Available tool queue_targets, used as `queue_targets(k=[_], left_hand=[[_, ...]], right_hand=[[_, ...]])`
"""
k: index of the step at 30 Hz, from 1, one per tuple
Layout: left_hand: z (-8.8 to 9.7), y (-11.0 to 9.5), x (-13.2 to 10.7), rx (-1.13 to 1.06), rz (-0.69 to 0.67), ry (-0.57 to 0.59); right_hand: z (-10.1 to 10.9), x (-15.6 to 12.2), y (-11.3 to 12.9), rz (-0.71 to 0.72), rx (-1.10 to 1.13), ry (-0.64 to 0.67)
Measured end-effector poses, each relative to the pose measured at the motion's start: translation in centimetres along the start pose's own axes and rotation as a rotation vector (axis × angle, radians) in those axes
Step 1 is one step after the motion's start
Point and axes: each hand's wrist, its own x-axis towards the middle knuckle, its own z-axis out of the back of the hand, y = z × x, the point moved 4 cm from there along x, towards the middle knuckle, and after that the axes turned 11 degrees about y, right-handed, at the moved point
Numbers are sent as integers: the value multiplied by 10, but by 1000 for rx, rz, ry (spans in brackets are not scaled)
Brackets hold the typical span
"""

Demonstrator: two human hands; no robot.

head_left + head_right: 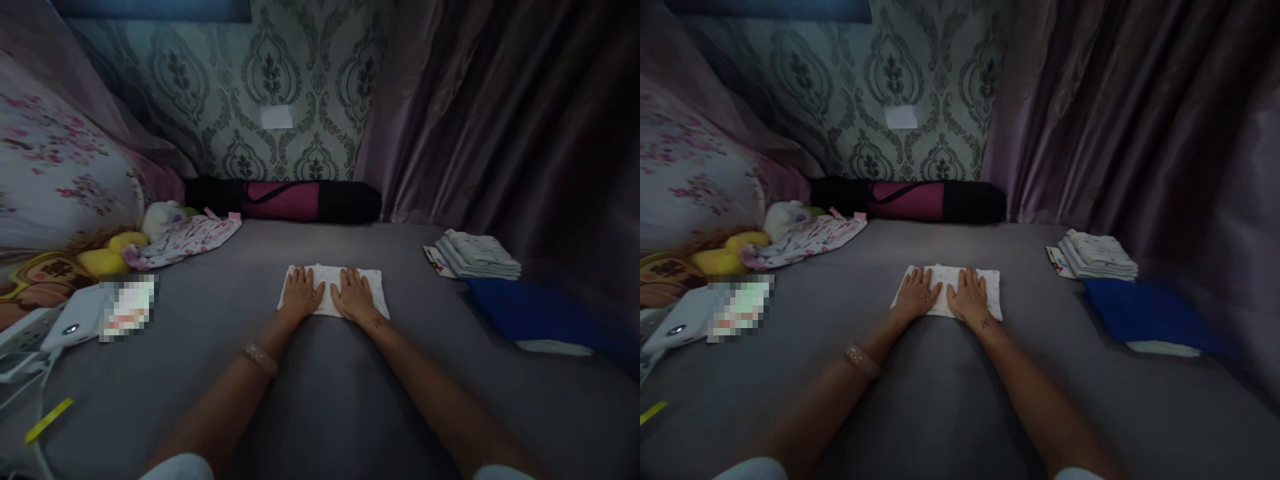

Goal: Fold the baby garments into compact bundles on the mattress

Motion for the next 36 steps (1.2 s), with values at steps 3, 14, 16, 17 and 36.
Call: queue_targets(k=[3,14,16,17,36], left_hand=[[0,6,1,-18,-31,13],[7,10,-8,-80,-96,-66],[4,7,-9,-46,-99,-12],[3,7,-10,-33,-85,12],[2,36,-10,-145,-127,100]], right_hand=[[2,-2,-17,26,8,33],[0,-8,-57,185,97,-49],[-3,-8,-54,182,31,-11],[-4,-8,-54,171,14,-3],[-11,5,-69,7,-25,-66]])
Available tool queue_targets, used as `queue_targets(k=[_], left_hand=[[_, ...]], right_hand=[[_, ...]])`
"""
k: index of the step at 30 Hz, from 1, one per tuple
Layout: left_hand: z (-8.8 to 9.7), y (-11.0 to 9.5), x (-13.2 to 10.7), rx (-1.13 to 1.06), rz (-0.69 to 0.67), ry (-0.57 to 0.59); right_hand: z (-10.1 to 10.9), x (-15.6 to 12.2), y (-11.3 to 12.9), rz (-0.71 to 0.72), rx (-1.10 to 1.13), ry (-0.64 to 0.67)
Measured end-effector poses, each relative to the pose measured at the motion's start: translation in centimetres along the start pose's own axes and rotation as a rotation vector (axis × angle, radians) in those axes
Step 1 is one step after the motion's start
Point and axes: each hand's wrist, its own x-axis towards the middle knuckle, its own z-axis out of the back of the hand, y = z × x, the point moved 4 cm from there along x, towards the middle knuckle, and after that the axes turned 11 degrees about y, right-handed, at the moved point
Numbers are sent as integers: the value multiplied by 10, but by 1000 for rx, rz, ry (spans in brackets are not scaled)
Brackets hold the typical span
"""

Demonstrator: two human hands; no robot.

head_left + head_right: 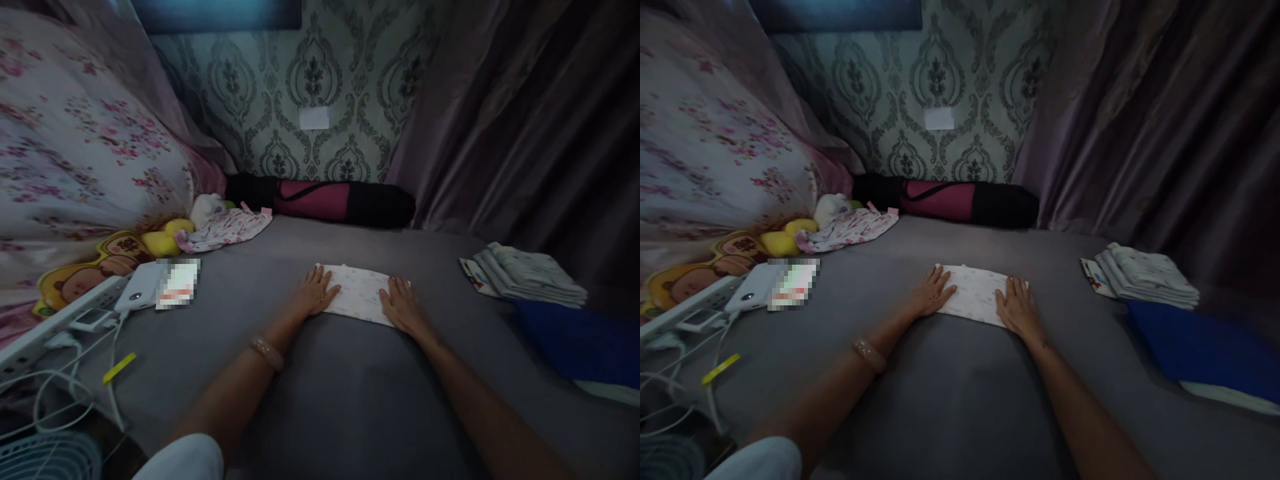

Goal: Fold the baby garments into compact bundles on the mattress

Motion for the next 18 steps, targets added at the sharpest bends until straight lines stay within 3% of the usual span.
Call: queue_targets(k=[6,11,18], left_hand=[[5,17,-17,-101,-13,51],[3,32,-24,-289,-6,-113],[-4,44,-26,-325,-139,-175]], right_hand=[[11,5,-2,-39,98,117],[37,-1,11,39,73,-77],[13,-4,15,71,-6,95]])
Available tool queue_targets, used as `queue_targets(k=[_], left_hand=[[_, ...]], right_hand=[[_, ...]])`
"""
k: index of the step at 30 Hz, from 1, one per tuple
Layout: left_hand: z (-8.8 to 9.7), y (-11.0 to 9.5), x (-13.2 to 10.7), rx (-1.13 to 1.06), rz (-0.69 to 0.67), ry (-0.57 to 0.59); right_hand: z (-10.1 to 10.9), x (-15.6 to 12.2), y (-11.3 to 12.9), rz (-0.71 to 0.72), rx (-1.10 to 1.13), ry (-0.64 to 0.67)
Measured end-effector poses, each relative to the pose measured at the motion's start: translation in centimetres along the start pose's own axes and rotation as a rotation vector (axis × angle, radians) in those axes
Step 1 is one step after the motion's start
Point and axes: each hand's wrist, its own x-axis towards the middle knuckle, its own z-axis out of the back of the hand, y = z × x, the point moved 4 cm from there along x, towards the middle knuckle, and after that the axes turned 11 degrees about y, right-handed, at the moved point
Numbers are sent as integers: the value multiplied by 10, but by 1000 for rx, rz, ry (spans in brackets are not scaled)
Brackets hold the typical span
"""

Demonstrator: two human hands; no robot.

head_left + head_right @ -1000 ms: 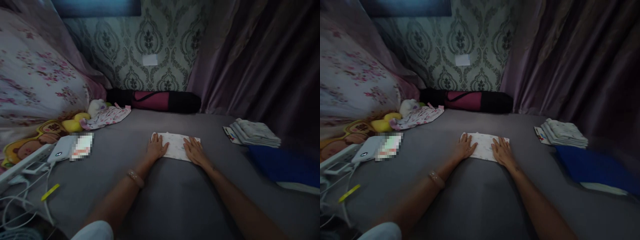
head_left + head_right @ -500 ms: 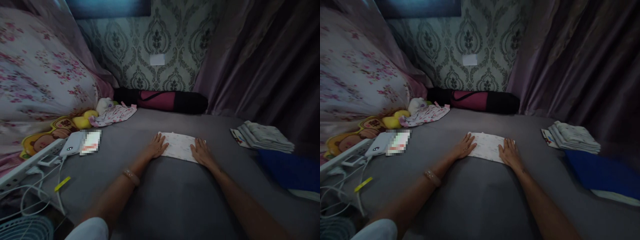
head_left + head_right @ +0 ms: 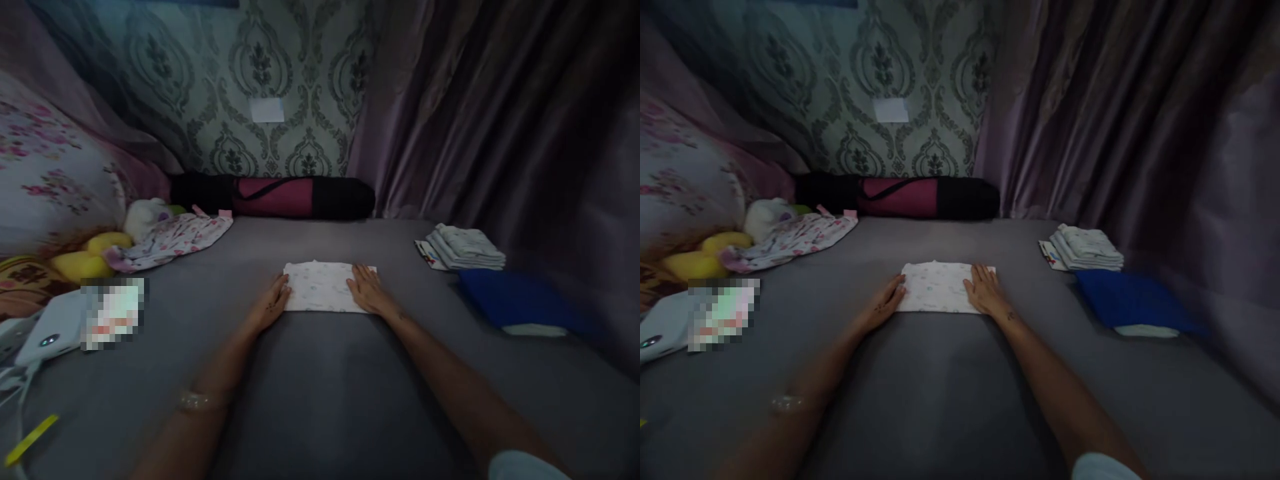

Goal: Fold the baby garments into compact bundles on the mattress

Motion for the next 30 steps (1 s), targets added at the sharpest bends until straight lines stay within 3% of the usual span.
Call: queue_targets(k=[13,16,19,23,26,30], left_hand=[[0,1,-1,44,-36,1],[1,-1,-3,55,-27,2],[2,-3,-4,62,-46,-11],[2,-3,-5,79,-47,-13],[1,-2,-4,80,-45,-8],[0,1,-4,81,-44,-8]], right_hand=[[1,1,-2,-7,-6,55],[12,0,11,-15,-23,20],[22,-1,40,63,-24,-81],[10,3,69,132,28,-12],[-3,7,72,118,37,46],[-9,8,69,124,23,28]])
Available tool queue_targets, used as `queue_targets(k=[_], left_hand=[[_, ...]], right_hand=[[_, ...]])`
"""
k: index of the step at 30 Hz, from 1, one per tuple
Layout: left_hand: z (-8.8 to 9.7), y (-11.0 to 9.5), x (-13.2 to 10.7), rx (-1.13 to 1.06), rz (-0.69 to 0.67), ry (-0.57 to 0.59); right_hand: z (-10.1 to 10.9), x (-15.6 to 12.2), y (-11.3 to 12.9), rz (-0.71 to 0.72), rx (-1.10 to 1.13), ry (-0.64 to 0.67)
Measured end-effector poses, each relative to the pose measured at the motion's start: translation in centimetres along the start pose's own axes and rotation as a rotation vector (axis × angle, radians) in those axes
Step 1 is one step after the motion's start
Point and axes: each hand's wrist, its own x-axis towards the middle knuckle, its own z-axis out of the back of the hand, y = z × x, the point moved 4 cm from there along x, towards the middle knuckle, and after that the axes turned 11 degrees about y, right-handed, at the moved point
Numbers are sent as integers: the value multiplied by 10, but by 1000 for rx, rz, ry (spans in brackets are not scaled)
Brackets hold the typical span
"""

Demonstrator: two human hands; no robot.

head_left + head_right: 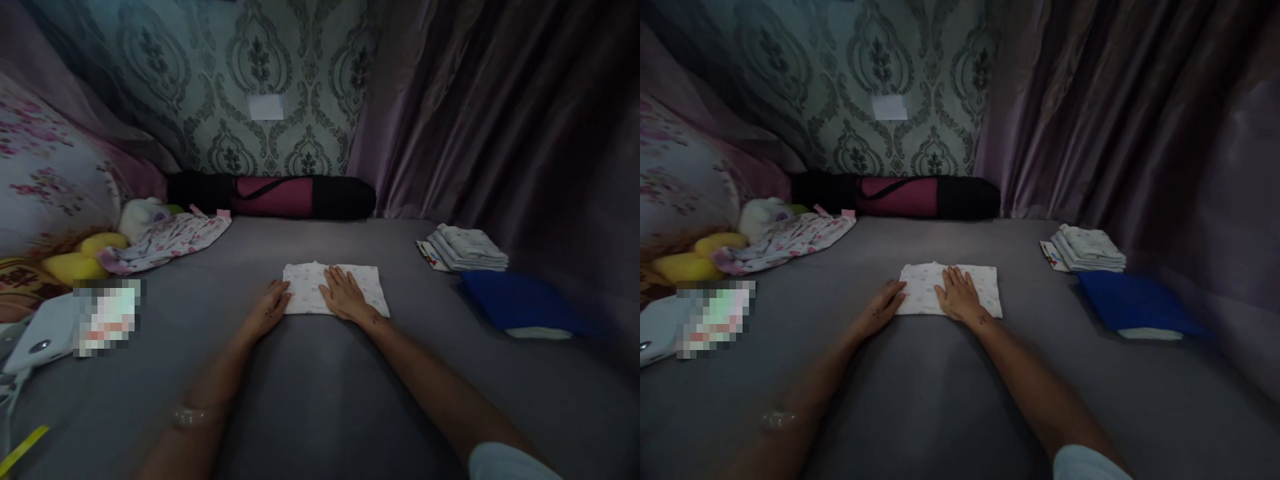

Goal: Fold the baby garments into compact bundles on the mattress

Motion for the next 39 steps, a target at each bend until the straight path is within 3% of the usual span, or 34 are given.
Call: queue_targets(k=[9,14,18,23,33,39], left_hand=[[3,-3,-1,-41,-10,-10],[7,-6,-2,-103,-52,-32],[9,-7,-3,-154,-87,-61],[11,-8,-2,-177,-74,-52],[23,-7,-3,-237,108,-52],[30,1,-3,-224,258,-178]], right_hand=[[4,4,1,-18,13,48],[16,12,28,15,31,-21],[8,16,48,62,60,-4],[-1,16,50,67,47,-25],[4,21,50,47,49,60],[15,25,84,102,60,-39]])
